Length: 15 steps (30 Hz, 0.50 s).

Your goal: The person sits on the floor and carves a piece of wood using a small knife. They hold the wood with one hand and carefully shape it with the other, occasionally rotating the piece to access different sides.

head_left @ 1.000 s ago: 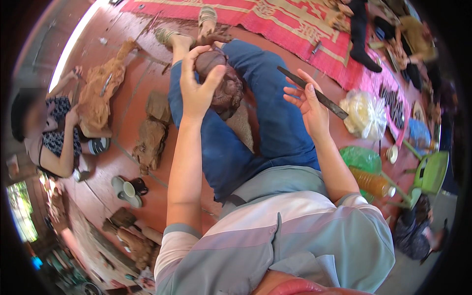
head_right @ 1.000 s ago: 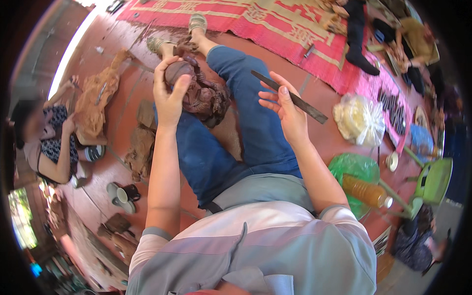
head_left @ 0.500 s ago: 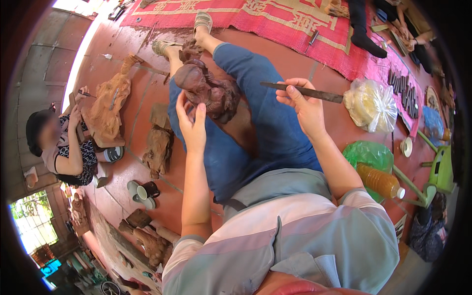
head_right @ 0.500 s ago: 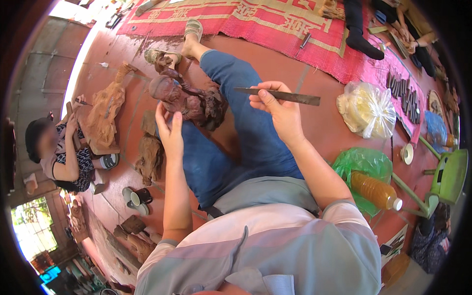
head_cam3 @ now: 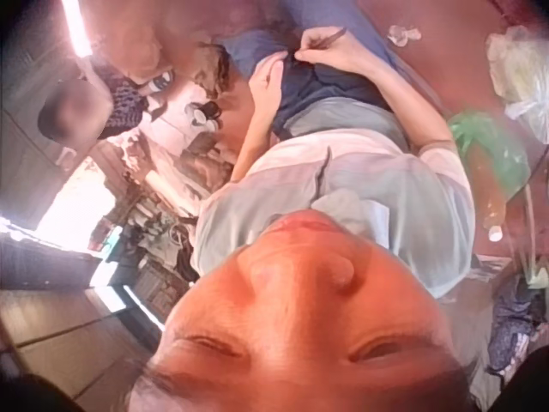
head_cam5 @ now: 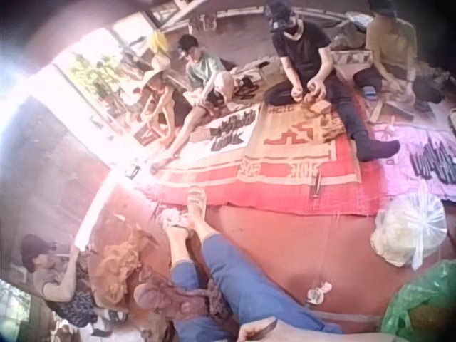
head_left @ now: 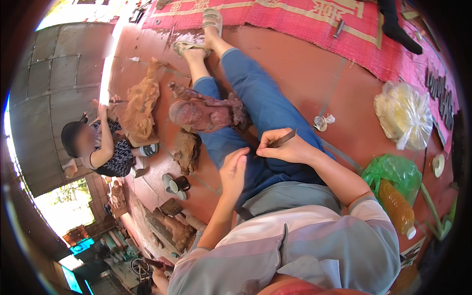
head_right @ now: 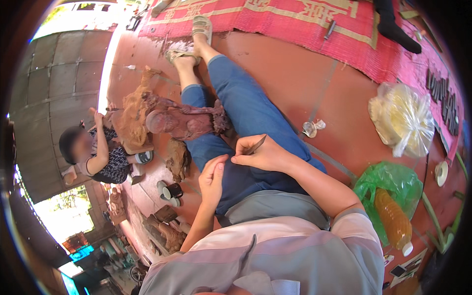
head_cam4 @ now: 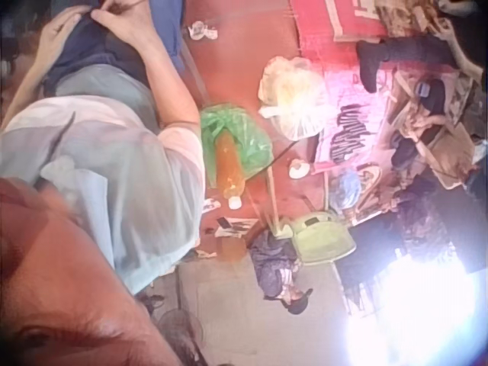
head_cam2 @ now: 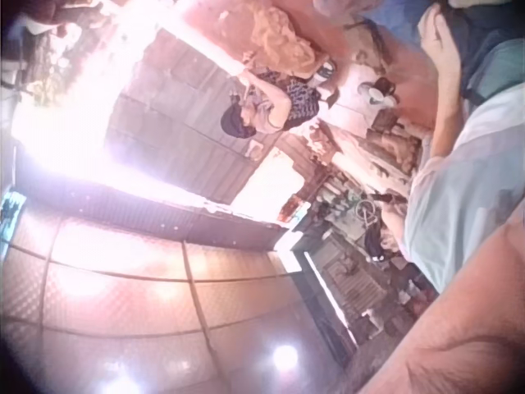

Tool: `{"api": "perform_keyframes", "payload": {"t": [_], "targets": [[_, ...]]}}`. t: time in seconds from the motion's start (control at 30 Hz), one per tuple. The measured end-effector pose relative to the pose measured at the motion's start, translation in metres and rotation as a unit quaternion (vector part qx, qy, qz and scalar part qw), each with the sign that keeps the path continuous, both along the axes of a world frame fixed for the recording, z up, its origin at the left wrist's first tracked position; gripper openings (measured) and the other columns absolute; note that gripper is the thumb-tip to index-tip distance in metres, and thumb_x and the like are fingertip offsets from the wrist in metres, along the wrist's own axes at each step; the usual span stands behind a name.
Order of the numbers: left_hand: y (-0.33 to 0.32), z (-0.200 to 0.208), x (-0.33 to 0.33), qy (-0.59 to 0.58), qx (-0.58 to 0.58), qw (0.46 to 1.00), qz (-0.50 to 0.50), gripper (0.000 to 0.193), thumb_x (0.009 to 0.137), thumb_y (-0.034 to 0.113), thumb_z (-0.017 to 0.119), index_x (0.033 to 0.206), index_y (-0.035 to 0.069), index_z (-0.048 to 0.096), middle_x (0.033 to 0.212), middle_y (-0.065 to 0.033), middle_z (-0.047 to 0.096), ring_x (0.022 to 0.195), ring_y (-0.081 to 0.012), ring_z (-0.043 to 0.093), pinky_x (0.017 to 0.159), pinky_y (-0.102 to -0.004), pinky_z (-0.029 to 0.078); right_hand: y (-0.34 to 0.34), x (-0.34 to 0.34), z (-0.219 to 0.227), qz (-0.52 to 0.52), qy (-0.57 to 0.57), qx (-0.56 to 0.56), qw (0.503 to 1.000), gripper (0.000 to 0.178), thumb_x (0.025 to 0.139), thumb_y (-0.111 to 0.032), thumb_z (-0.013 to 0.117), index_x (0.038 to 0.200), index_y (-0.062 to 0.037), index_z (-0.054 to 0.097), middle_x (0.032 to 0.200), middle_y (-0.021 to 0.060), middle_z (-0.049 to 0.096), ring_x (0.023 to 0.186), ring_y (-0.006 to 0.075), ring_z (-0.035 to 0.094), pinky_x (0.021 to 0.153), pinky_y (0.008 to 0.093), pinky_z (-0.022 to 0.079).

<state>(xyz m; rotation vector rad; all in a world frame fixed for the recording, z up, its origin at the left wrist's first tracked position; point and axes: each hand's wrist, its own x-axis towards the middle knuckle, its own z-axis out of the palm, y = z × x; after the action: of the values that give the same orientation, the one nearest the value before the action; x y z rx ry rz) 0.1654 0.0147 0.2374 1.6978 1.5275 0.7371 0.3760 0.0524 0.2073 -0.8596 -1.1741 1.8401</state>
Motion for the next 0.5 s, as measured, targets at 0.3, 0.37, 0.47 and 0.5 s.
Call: {"api": "perform_keyframes", "payload": {"t": [0.3,0.37,0.47,0.5], "targets": [[0.022,0.035,0.027,0.005,0.022,0.998,0.066,0.068,0.089,0.012,0.061,0.146,0.004,0.024,0.089,-0.0068,0.064,0.068,-0.0104,0.057,0.065,-0.0216,0.047,0.016,0.005,-0.018,-0.075,0.134,-0.081,0.985,0.008,0.085,-0.010,0.069,0.086,-0.0032,0.063,0.077,0.0010,0.063,0.074,0.0076,0.060,0.068,0.0224,0.049],[0.043,0.045,0.028,0.093,0.003,0.993,0.072,0.072,0.088,0.012,0.062,0.147,0.007,0.021,0.080,-0.0069,0.064,0.062,-0.0122,0.058,0.062,-0.0232,0.047,0.017,0.008,-0.021,-0.107,0.141,-0.071,0.982,0.009,0.084,-0.001,0.066,0.091,-0.0040,0.062,0.084,0.0006,0.063,0.077,0.0077,0.059,0.072,0.0221,0.049],[0.064,0.040,0.017,0.164,0.033,0.984,0.055,0.072,0.086,0.012,0.063,0.146,0.011,0.024,0.068,-0.0077,0.062,0.057,-0.0163,0.059,0.060,-0.0266,0.047,0.020,0.011,-0.015,-0.140,0.110,-0.081,0.981,0.012,0.085,-0.001,0.065,0.096,-0.0026,0.060,0.088,0.0016,0.061,0.077,0.0086,0.060,0.072,0.0226,0.050],[0.067,0.038,0.013,0.178,0.053,0.982,0.045,0.070,0.086,0.012,0.063,0.145,0.012,0.026,0.065,-0.0082,0.062,0.056,-0.0179,0.060,0.059,-0.0279,0.047,0.020,0.010,-0.015,-0.147,0.100,-0.089,0.980,0.011,0.086,-0.002,0.065,0.096,-0.0022,0.060,0.087,0.0019,0.061,0.077,0.0088,0.060,0.072,0.0225,0.050]]}}
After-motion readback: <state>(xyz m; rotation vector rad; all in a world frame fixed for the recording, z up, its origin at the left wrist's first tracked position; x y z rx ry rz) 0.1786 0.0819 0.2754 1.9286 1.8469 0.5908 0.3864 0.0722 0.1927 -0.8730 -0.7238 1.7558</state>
